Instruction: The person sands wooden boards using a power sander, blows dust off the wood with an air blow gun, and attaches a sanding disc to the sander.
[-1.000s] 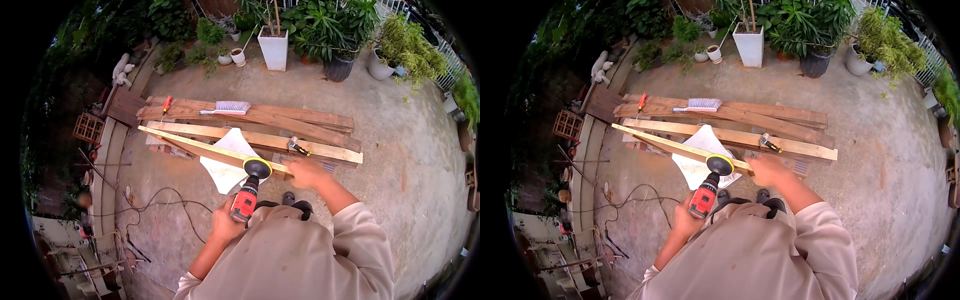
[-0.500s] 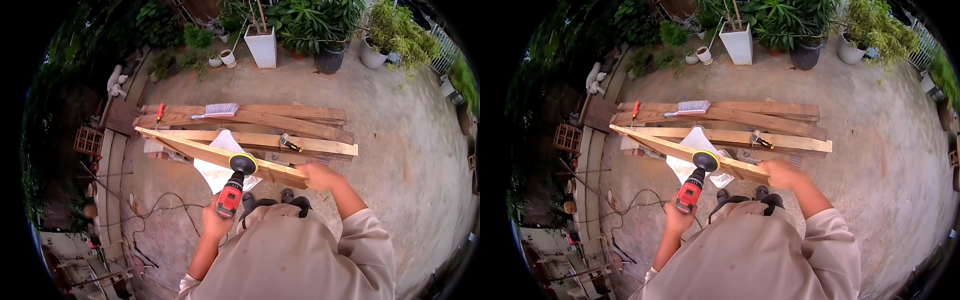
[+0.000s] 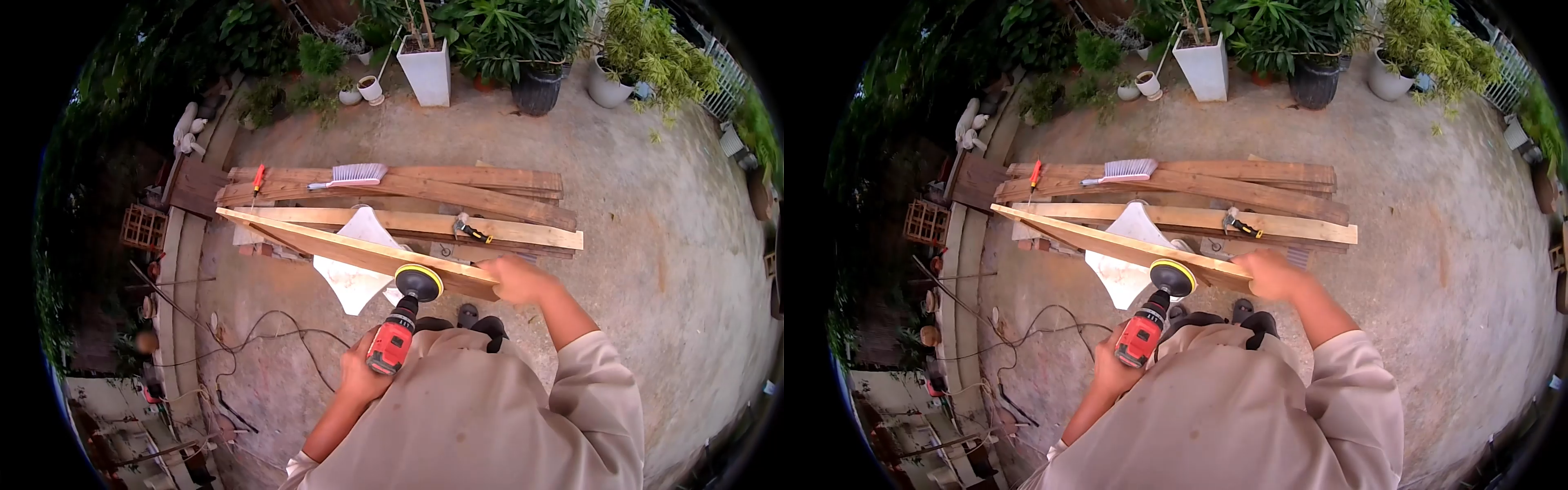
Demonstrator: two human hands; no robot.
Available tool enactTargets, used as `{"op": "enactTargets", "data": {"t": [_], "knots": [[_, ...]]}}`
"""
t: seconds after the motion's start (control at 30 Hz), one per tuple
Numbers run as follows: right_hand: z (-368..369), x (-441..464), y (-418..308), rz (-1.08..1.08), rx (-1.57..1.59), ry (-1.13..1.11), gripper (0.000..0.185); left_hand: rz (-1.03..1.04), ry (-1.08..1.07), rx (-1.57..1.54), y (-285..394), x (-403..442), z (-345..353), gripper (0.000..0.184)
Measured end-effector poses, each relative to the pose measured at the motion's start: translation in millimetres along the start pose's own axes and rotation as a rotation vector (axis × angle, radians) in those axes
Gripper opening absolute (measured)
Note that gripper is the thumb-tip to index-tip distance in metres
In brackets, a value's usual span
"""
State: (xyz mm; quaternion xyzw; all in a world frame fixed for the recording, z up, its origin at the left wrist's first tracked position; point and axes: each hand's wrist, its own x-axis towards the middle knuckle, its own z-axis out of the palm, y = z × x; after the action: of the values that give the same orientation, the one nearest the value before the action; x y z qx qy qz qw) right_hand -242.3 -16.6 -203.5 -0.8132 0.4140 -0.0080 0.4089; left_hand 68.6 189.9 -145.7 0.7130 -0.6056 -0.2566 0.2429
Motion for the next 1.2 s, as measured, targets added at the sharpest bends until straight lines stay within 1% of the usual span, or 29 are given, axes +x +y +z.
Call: {"op": "enactTargets", "data": {"t": [0.03, 0.1, 0.2, 0.23, 0.3, 0.43, 0.53, 0.67, 0.73, 0.8, 0.87, 0.9, 1.0, 1.07, 1.1, 1.2], "knots": [[-7.9, 1.7, -4.0, 0.003, 0.035, -0.040, 0.041, -0.020, 0.023, 0.014, -7.5, -5.9, -4.8, 0.054], [-19.1, 4.6, -13.5, 0.020, 0.003, -0.086, 0.043, -0.063, 0.073, 0.040, -29.5, -17.3, -14.7, 0.053], [-17.1, 11.0, -10.1, 0.007, -0.068, -0.093, 0.046, -0.225, 0.133, 0.029, -70.1, -32.4, -20.8, 0.044], [-12.6, 12.1, -6.3, 0.000, -0.090, -0.089, 0.048, -0.251, 0.153, 0.035, -88.1, -38.4, -18.8, 0.038], [-9.5, 11.1, -2.1, 0.004, -0.033, -0.083, 0.044, -0.312, 0.184, 0.046, -122.5, -55.0, -8.9, 0.025], [-20.5, 12.9, 0.0, -0.015, 0.088, -0.071, 0.041, -0.554, 0.199, -0.181, -153.7, -74.3, 8.2, 0.013], [-30.7, 27.3, 7.1, 0.027, 0.131, -0.128, 0.039, -0.738, 0.171, -0.194, -158.2, -78.0, 12.3, 0.013], [-44.6, 44.4, 16.6, 0.109, 0.306, -0.185, 0.037, -0.749, 0.167, -0.240, -161.9, -75.5, 15.0, 0.012], [-36.1, 45.2, 27.1, 0.018, 0.205, -0.157, 0.038, -0.756, 0.198, -0.233, -165.3, -76.5, 17.8, 0.011], [-26.9, 39.3, 28.0, -0.037, 0.103, -0.135, 0.039, -0.803, 0.237, -0.344, -170.0, -74.4, 19.4, 0.006], [-23.3, 31.5, 17.3, 0.059, 0.149, -0.156, 0.041, -0.867, 0.263, -0.423, -174.9, -71.8, 19.9, 0.005], [-21.6, 27.8, 12.7, 0.106, 0.172, -0.163, 0.042, -0.881, 0.317, -0.494, -180.1, -71.1, 22.3, 0.008], [-11.1, 16.5, 1.1, -0.008, 0.096, -0.068, 0.045, -0.928, 0.476, -0.669, -199.6, -72.4, 23.7, 0.012], [-10.1, 12.1, -12.1, 0.036, 0.062, -0.078, 0.045, -0.938, 0.609, -0.703, -221.6, -79.9, 27.3, 0.013], [-10.5, 10.5, -18.0, 0.062, 0.046, -0.081, 0.046, -0.940, 0.671, -0.720, -218.6, -73.1, 20.6, 0.014], [-8.7, 7.8, -28.8, 0.086, -0.067, -0.112, 0.051, -0.839, 0.895, -0.647, -210.6, -54.0, -13.3, 0.017]]}}
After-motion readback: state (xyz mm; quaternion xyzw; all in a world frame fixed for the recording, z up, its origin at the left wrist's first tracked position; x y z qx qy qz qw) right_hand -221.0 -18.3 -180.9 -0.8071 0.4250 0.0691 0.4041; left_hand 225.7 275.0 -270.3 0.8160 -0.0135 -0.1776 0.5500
